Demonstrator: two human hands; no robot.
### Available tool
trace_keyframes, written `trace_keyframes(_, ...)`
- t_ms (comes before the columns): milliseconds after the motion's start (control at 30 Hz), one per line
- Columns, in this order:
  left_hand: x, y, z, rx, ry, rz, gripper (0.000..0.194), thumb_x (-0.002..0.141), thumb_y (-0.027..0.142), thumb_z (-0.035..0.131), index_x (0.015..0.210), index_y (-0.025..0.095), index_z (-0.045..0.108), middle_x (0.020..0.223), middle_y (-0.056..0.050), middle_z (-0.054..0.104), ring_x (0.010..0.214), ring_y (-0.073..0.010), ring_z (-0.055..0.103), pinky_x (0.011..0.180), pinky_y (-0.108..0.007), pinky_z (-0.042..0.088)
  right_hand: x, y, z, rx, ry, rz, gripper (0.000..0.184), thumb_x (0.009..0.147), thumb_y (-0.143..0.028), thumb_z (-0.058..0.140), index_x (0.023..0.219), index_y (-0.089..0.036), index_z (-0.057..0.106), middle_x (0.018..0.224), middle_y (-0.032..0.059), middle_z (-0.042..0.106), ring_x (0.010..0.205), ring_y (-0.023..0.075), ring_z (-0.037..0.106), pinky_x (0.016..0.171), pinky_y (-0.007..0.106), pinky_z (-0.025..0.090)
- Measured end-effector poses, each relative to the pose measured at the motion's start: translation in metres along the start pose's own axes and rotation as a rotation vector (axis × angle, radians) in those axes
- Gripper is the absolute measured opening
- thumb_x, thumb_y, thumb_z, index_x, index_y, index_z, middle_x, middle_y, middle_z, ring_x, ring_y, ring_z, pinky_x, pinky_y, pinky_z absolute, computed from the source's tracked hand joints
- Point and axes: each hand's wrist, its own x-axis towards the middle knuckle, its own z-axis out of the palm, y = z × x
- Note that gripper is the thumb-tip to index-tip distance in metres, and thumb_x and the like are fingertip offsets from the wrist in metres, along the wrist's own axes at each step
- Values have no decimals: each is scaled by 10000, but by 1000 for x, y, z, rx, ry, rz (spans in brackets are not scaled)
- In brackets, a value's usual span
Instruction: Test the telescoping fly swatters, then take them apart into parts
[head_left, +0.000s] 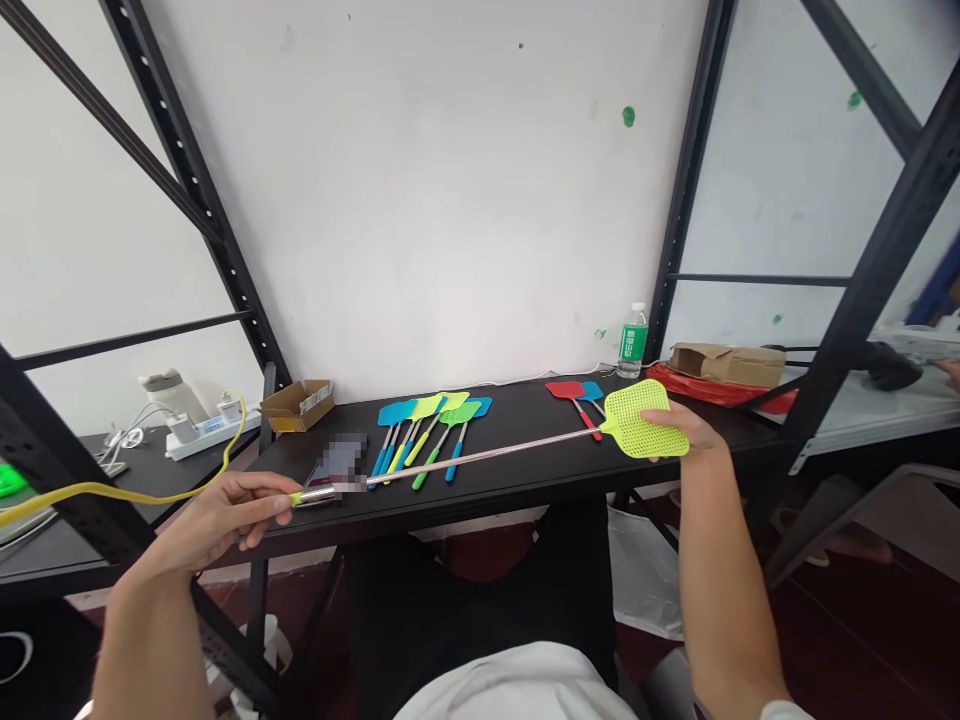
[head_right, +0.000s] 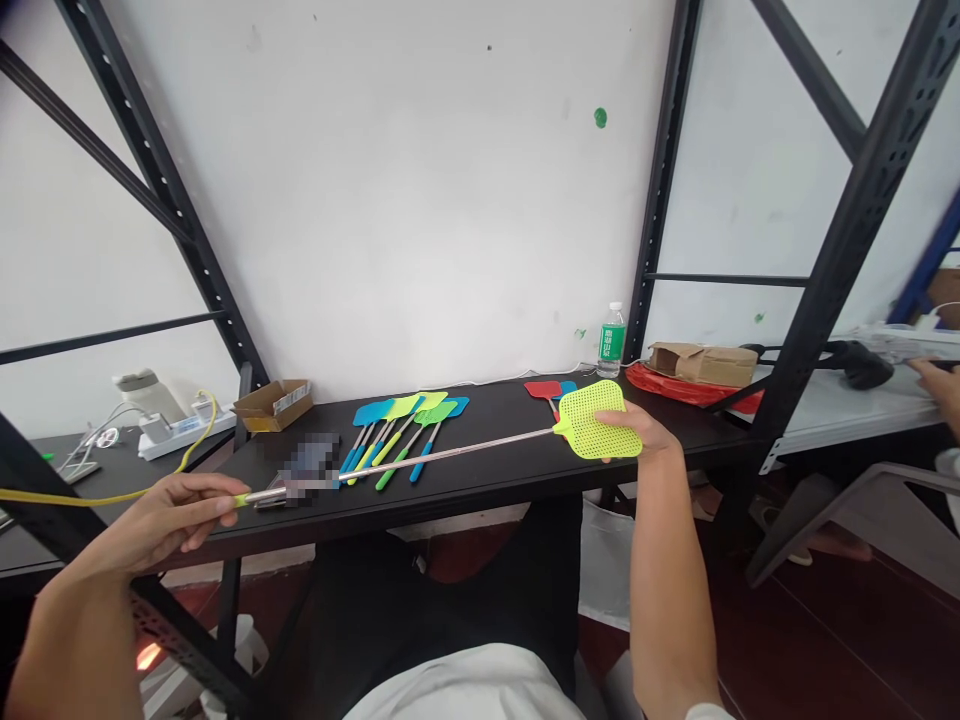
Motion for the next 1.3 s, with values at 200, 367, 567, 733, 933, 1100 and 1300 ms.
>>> trace_keyframes(200,-6,7,0,6,83,15,289,660,422,854,830,208,758,562,14,648,404,-51,416,381,-156,326,7,-4,11,-5,-46,11,510,612,-373,844,1010,-106,668,727,107,713,476,211,646,292,253,504)
trace_keyframes(367,-3,21,16,74,57,33,337,680,442,834,857,168,745,572,5,640,417,-57,434,382,-159,327,13,-9,44,-47,-210,51,452,685,-368,836,1007,-92,679,781,127,728,557,232,689,328,255,548)
trace_keyframes(567,3,28,27,79,59,62,373,689,448,830,888,153,717,598,1,643,431,-58,451,391,-158,332,22,-13,84,-34,-348,39,452,743,-354,820,1089,-109,663,909,138,737,715,278,737,357,262,580)
trace_keyframes(733,0,25,18,71,61,45,387,683,461,828,886,157,699,602,1,647,425,-66,451,395,-174,341,25,-12,86,-56,-386,26,431,763,-341,818,1094,-116,659,906,120,731,723,255,731,390,269,603)
trace_keyframes(933,-4,34,25,84,103,50,364,662,438,828,857,157,706,600,-8,653,436,-72,450,401,-181,330,25,-13,84,-69,-369,6,449,775,-357,809,1123,-109,672,920,131,734,722,258,730,380,255,590)
trace_keyframes(1100,-5,40,33,107,110,63,372,664,452,824,851,152,710,605,-17,649,452,-77,455,398,-178,335,22,-15,86,-94,-348,9,441,762,-353,820,1110,-115,692,936,131,739,731,258,726,388,261,591)
trace_keyframes(1300,7,48,60,100,-1,107,332,735,448,795,860,151,717,604,-13,629,438,-65,445,393,-173,338,24,-11,110,-119,-459,-18,476,792,-393,791,1153,-106,673,979,152,732,793,277,734,415,255,592)
